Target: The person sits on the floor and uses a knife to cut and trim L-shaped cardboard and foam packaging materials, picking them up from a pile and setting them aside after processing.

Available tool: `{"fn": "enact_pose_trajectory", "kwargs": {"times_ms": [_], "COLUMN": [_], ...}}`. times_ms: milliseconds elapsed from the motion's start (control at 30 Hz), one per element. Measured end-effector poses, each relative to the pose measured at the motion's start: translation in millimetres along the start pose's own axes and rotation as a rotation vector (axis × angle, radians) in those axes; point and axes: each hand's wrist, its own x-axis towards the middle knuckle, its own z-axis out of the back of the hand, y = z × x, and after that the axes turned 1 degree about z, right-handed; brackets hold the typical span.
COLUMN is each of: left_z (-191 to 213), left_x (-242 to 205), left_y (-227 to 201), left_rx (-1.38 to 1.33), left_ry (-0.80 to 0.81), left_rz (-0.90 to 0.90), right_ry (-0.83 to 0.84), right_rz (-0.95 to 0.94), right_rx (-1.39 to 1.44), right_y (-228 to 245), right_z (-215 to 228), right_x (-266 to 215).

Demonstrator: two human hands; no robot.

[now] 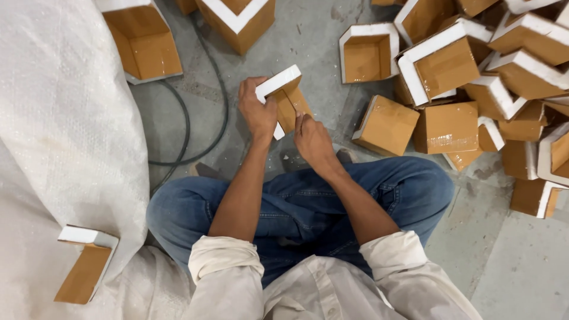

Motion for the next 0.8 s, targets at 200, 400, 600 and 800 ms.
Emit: {"fn": "enact_pose_trajectory", "kwargs": {"times_ms": [200, 400, 600, 800], "left_z": [2.7, -0.4, -3.1, -4.6], "left_x": [1.6, -0.1, -0.8, -1.7], "left_y": [-1.8, 0.3, 5.6, 1.1], "left_rx": [-0.024, -0.024, -0.020, -0.056], "left_ry": [0.062, 0.081, 0.083, 0.071], "left_rz": [0.035, 0.065, 0.013, 0.006], "right_ry": [0.016, 0.043, 0.022, 0.047], "right_rz": [0.000, 0.022, 0.028, 0.030], "right_rx": [0.017, 0.075, 0.026, 0.052], "right_y": [-10.3, -12.9, -11.8, -16.1], "right_z": [-7.2, -21.7, -44.1, -50.9], "right_x": [13.1, 30.0, 59.3, 66.1]}}
